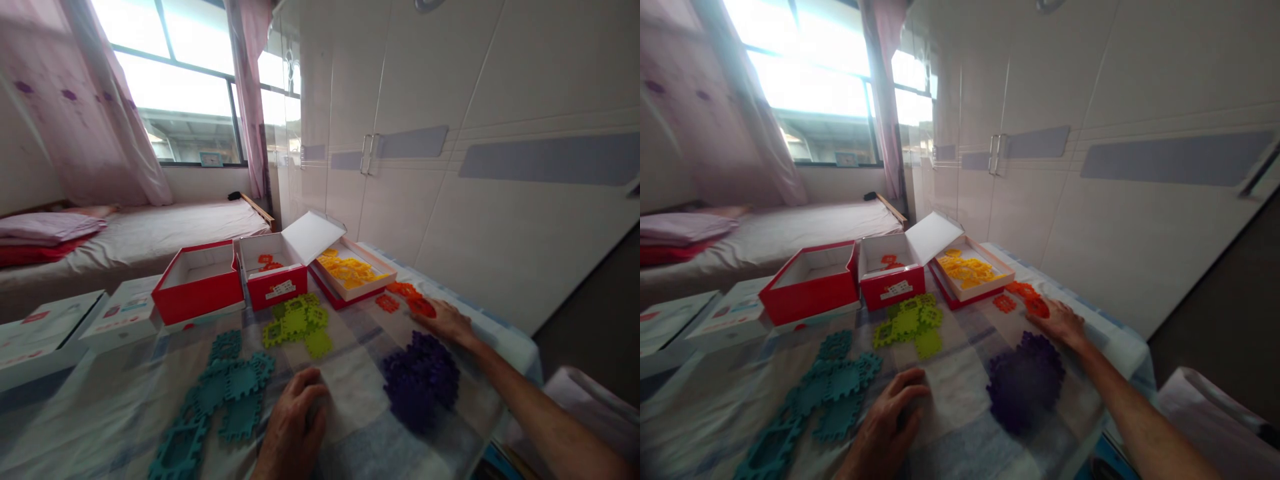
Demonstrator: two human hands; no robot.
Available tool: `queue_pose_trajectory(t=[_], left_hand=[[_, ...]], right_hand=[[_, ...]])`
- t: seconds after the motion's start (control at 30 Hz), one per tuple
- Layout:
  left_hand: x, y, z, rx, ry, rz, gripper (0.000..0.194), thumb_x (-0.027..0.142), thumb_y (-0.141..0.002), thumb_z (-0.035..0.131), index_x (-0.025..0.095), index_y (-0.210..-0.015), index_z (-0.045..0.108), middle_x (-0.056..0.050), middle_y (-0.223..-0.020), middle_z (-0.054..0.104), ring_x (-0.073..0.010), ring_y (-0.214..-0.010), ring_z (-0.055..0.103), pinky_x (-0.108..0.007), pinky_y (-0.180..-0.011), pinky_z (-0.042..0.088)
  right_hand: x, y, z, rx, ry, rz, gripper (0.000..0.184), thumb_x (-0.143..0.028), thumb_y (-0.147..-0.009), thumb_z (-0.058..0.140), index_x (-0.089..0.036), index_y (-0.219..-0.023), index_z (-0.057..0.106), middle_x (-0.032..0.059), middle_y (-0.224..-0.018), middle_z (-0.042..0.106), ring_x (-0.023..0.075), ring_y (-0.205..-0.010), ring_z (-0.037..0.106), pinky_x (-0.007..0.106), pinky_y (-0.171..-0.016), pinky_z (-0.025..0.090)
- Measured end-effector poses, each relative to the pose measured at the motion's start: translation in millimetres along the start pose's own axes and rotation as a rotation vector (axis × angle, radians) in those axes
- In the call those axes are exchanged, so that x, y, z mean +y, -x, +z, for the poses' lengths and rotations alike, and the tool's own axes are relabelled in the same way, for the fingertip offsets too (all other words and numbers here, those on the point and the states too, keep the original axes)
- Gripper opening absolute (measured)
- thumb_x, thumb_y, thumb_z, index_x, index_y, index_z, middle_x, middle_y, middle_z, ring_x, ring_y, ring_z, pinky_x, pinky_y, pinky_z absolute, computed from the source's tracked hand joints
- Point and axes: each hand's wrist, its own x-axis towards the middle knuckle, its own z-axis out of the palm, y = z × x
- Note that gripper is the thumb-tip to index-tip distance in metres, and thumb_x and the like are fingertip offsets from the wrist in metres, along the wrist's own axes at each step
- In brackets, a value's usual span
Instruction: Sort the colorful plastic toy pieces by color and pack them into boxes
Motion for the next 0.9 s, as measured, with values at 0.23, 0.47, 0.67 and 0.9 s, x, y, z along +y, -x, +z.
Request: queue_pose_trajectory(t=[0.23,0.47,0.67,0.9], left_hand=[[4.6,-1.4,-1.5,0.006,0.001,-0.009,0.026,0.009,-0.073,0.049,0.019,-0.09,0.067,-0.011,-0.113,0.062,-0.0217,-0.105,0.06,-0.033,-0.089,0.05],[3.3,-1.6,0.3,-0.023,-0.009,-0.026,0.026,0.009,-0.074,0.048,0.018,-0.091,0.066,-0.012,-0.114,0.061,-0.0217,-0.107,0.058,-0.034,-0.091,0.049],[-1.6,-0.5,1.7,-0.04,-0.027,-0.01,0.026,0.01,-0.075,0.048,0.019,-0.093,0.065,-0.011,-0.116,0.059,-0.0207,-0.109,0.057,-0.032,-0.092,0.048],[1.6,0.2,1.5,-0.033,-0.001,-0.03,0.027,0.007,-0.074,0.048,0.019,-0.091,0.065,-0.01,-0.115,0.059,-0.0204,-0.109,0.057,-0.032,-0.092,0.047]], right_hand=[[-7.5,14.4,-12.1,0.111,0.08,0.05,0.047,-0.054,-0.075,0.047,-0.02,-0.105,0.06,0.0101,-0.106,0.06,0.0278,-0.102,0.054,0.041,-0.083,0.043],[-17.8,-12.4,-26.5,0.143,0.033,0.133,0.043,-0.047,-0.078,0.044,-0.019,-0.107,0.059,0.011,-0.107,0.059,0.0226,-0.094,0.059,0.033,-0.077,0.045],[-38.7,-34.7,-12.3,-0.033,0.106,0.122,0.053,-0.06,-0.067,0.056,-0.022,-0.102,0.064,0.0135,-0.101,0.062,0.0281,-0.09,0.062,0.037,-0.07,0.047],[-45.1,-25.8,-12.5,-0.043,0.136,0.193,0.069,-0.065,-0.071,0.046,-0.015,-0.119,0.052,0.0199,-0.107,0.058,0.0314,-0.089,0.062,0.039,-0.066,0.048]])
